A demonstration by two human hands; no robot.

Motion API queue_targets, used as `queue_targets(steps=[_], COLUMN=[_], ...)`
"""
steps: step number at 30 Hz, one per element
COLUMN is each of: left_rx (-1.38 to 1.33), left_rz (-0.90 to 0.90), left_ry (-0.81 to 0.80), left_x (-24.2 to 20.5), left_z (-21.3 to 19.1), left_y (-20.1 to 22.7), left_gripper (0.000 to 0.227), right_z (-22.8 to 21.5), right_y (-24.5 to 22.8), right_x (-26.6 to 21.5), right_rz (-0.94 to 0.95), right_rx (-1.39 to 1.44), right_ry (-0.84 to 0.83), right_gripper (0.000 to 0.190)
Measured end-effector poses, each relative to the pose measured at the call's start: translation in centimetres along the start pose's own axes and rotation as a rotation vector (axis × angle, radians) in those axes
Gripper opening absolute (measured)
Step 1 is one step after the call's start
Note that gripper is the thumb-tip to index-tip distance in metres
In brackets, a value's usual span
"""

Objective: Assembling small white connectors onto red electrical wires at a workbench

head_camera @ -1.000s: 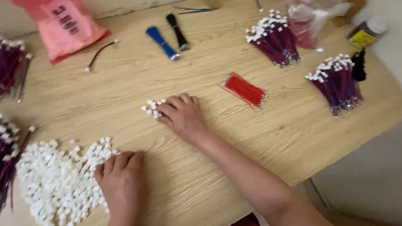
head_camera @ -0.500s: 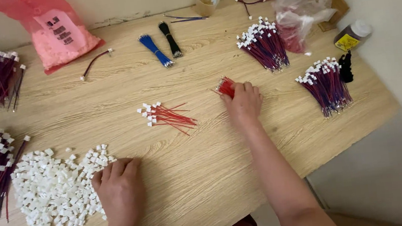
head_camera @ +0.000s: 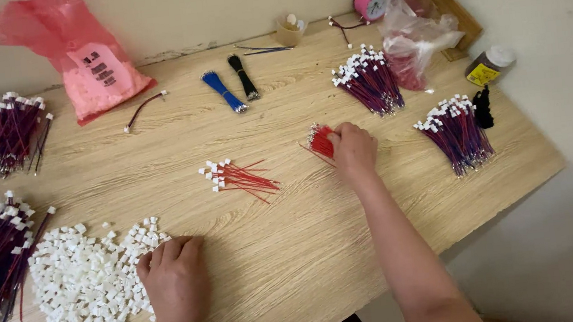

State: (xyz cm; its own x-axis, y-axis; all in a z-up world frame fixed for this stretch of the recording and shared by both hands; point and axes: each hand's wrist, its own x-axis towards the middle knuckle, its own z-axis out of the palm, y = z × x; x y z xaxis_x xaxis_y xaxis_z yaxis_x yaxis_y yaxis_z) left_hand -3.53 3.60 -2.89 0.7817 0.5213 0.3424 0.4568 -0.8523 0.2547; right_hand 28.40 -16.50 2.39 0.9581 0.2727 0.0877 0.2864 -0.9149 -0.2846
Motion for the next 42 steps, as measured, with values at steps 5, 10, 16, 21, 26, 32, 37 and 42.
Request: queue_targets(steps=[5, 10, 16, 21, 26, 32, 37, 42], left_rx=[-0.016, 0.036, -0.009, 0.021, -0.05, -0.226, -0.025, 0.004], left_rz=[0.001, 0.0, -0.017, -0.009, 0.151, 0.596, 0.753, 0.728], left_ry=[0.031, 0.045, 0.045, 0.082, 0.135, -0.262, -0.373, -0.528], left_x=[-0.1, 0.0, 0.1, 0.4, 3.2, 10.0, 13.7, 14.7], left_z=[0.3, 0.2, -0.5, -1.2, -1.7, 0.6, 7.5, 7.5], left_y=[0.0, 0.1, 0.8, 1.5, 6.1, 18.1, 21.9, 22.5], left_gripper=[0.031, 0.027, 0.019, 0.012, 0.037, 0.078, 0.107, 0.097], right_z=[-0.5, 0.7, -2.4, -0.7, 1.0, 4.5, 4.4, 3.5], right_y=[1.8, 4.1, 2.7, 4.9, 6.5, 9.2, 9.8, 9.3], right_x=[1.1, 2.6, 1.4, 2.3, 1.2, 0.9, 0.7, 0.6], right_rz=[0.007, 0.03, 0.13, 0.207, 0.16, 0.064, -0.004, -0.028], right_rx=[0.136, 0.487, 0.86, 1.185, 1.517, 1.447, 1.411, 1.403], right_ry=[0.058, 0.175, 0.186, 0.231, 0.286, 0.209, 0.096, 0.043], right_gripper=[0.02, 0.018, 0.015, 0.02, 0.015, 0.013, 0.012, 0.011])
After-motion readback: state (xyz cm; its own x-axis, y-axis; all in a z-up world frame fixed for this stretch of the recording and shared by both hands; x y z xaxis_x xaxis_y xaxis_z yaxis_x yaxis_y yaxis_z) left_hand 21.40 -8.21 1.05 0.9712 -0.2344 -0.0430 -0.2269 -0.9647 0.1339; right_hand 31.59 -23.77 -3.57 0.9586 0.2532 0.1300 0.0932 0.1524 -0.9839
